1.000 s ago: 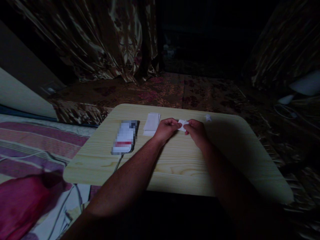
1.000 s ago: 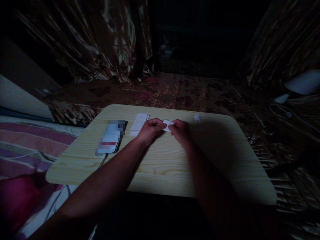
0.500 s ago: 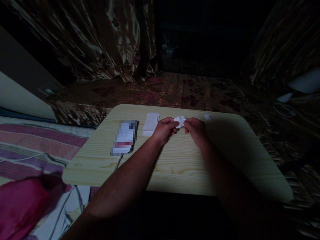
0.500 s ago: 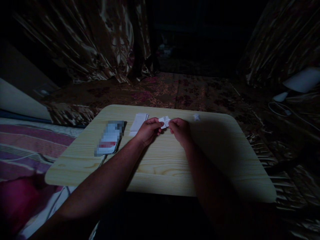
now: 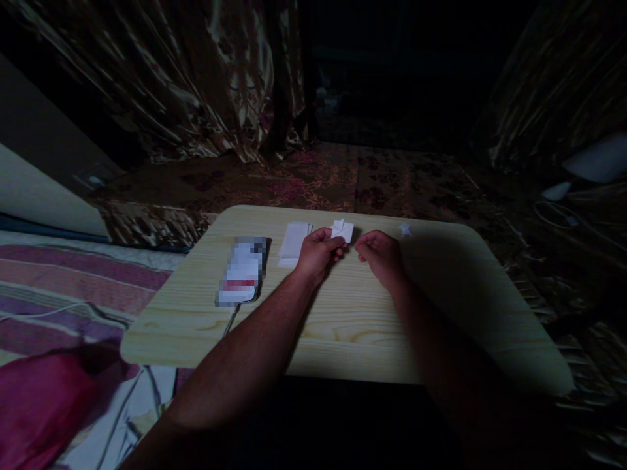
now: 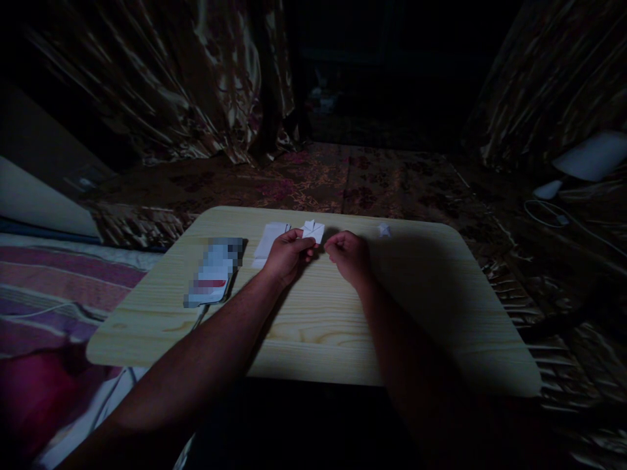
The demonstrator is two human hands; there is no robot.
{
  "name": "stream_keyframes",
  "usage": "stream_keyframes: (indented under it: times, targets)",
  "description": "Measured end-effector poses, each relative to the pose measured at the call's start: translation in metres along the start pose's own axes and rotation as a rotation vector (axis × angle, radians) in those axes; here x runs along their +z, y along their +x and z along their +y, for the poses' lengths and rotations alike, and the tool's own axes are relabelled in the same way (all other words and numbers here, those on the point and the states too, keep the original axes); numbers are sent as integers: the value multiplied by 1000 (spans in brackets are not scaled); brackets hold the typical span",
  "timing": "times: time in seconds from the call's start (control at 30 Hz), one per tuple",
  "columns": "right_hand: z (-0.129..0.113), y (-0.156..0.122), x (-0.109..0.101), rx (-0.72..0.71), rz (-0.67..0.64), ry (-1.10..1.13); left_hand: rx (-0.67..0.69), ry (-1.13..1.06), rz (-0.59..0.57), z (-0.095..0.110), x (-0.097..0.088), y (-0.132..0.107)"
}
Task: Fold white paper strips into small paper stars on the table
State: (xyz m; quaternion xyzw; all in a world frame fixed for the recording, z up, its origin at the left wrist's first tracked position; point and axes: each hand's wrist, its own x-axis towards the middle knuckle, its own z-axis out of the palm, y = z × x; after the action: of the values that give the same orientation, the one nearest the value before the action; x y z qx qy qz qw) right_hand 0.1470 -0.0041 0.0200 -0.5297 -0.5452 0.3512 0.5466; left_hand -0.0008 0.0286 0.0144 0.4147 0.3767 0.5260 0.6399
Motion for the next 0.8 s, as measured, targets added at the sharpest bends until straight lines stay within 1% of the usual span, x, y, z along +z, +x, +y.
stream_keyframes:
  times: [0.23,0.5,0.67,0.8]
  targets:
    - [6,0,1,-23,-29,-74,-13,22,-6,-1,3,0]
    - [9,0,1,-56,-26,-24,6,56,2,-4,3,0]
    - [10,2,2,-72,13,-41,20,85,-9,-4,5,0]
    - [10,2,4,-134,72,-17,32,77,-49,-4,6,-1]
